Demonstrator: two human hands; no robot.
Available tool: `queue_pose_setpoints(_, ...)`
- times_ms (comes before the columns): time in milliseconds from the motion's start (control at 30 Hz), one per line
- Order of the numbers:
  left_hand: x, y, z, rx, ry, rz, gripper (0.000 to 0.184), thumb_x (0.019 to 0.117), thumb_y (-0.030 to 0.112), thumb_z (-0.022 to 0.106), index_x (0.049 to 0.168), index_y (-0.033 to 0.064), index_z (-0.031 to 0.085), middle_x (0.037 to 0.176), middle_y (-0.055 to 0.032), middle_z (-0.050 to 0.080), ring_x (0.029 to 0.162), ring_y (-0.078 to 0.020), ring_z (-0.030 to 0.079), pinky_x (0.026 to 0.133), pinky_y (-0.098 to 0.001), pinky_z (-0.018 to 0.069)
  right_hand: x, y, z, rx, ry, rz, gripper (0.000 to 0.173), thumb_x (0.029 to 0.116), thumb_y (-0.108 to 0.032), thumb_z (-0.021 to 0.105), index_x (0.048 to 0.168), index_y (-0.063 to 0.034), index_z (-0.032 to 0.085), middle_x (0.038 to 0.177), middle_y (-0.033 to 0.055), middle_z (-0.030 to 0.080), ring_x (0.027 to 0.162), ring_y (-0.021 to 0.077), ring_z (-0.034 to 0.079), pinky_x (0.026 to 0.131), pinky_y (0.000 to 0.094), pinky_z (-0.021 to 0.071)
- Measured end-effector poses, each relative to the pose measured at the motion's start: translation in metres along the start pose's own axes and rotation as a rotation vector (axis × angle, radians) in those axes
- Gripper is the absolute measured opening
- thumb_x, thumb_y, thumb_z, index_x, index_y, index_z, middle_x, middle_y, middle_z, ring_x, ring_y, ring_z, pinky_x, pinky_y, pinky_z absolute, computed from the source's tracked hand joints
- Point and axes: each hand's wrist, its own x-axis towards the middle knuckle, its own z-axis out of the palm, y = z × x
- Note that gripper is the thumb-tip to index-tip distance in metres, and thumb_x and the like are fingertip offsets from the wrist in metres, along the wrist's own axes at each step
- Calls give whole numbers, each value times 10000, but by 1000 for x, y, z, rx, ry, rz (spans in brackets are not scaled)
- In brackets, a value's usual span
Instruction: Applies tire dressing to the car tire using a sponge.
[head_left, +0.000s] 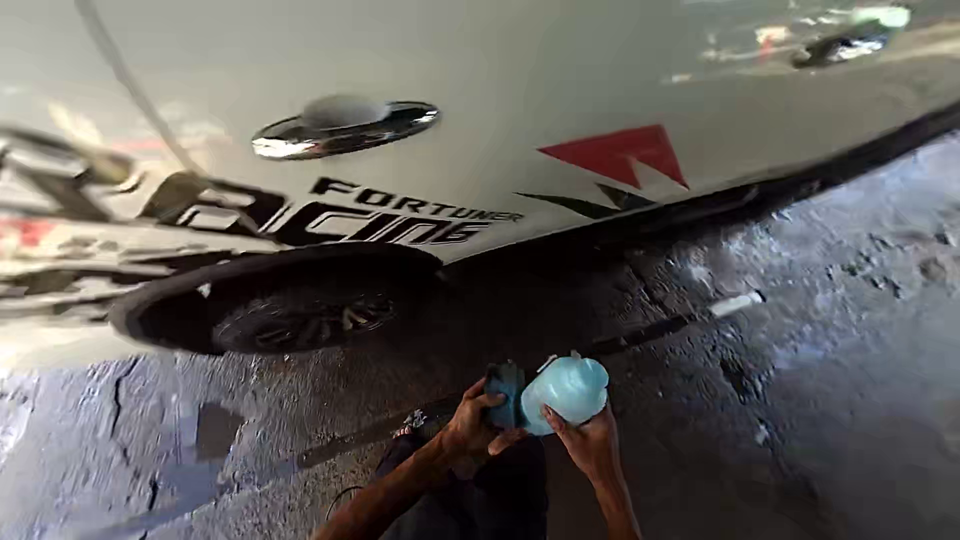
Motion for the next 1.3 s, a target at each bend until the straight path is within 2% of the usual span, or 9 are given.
queue_pose_setpoints(200, 121, -82, 176, 243, -131, -82, 469, 822, 74, 582, 1288, 29, 551, 1008, -92, 732, 883, -198, 723, 779, -414, 618, 39, 80, -180, -12, 220, 119, 848, 691, -455, 902, 1330, 7, 590, 1168, 104, 732, 1084, 154, 707, 954, 415, 600)
queue_pose_setpoints(333, 202, -154, 306, 361, -56, -325, 381, 997, 188, 485, 1350, 46, 507, 1058, -168, 701, 911, -281, 710, 761, -465, 608, 88, 126, -325, -50, 336, 133, 815, 633, -349, 936, 1317, -50, 611, 1156, 85, 742, 1059, 179, 721, 905, 448, 617)
queue_pose_setpoints(533, 298, -214, 504, 172, -183, -645, 519, 1033, 436, 274, 1087, 85, 653, 961, -162, 735, 813, -286, 720, 659, -442, 598, 182, 199, -491, 115, 580, 85, 857, 690, -379, 925, 1321, 63, 549, 1159, 79, 736, 1094, 39, 689, 988, 252, 576)
queue_pose_setpoints(633, 378, -239, 581, 175, -324, -621, 373, 957, 369, 478, 1118, 81, 655, 1013, -160, 738, 887, -283, 731, 725, -446, 615, 242, 243, -560, 131, 662, 158, 918, 682, -409, 922, 1335, 95, 520, 1183, 80, 719, 1111, 17, 669, 1007, 221, 551)
queue_pose_setpoints(767, 498, -269, 688, 221, -546, -635, 347, 825, 361, 731, 1052, 98, 730, 973, -107, 754, 880, -219, 732, 770, -419, 614, 323, 302, -655, 73, 663, 164, 1003, 670, -506, 920, 1370, 90, 520, 1295, 156, 657, 1227, 142, 622, 1081, 336, 518)
queue_pose_setpoints(900, 589, -285, 829, 173, -691, -690, 297, 824, 230, 755, 1080, 99, 680, 960, -98, 755, 874, -188, 738, 796, -386, 615, 417, 344, -762, 185, 758, 25, 1092, 674, -452, 945, 1454, 79, 395, 1411, 160, 594, 1289, 200, 600, 1129, 390, 502)
queue_pose_setpoints(1033, 680, -306, 955, 199, -743, -721, 262, 877, 103, 678, 1135, 82, 643, 986, -93, 753, 904, -186, 735, 850, -397, 606, 503, 391, -859, 138, 815, 45, 1006, 690, -419, 940, 1419, 82, 461, 1356, 149, 649, 1270, 214, 629, 1117, 401, 522)
queue_pose_setpoints(1167, 804, -344, 1048, 349, -786, -699, 321, 875, 22, 640, 1192, 50, 600, 994, -75, 752, 899, -169, 733, 842, -380, 609, 600, 457, -948, -34, 825, 157, 935, 688, -486, 917, 1347, 53, 533, 1248, 54, 695, 1186, 39, 641, 1064, 239, 526)
queue_pose_setpoints(1300, 953, -376, 1127, 468, -680, -746, 456, 890, 160, 621, 1325, 85, 509, 1041, -53, 730, 946, -156, 715, 851, -382, 602, 711, 564, -1064, -199, 571, 357, 827, 695, -594, 854, 1254, -22, 644, 1066, 37, 747, 1014, 116, 700, 955, 405, 575)
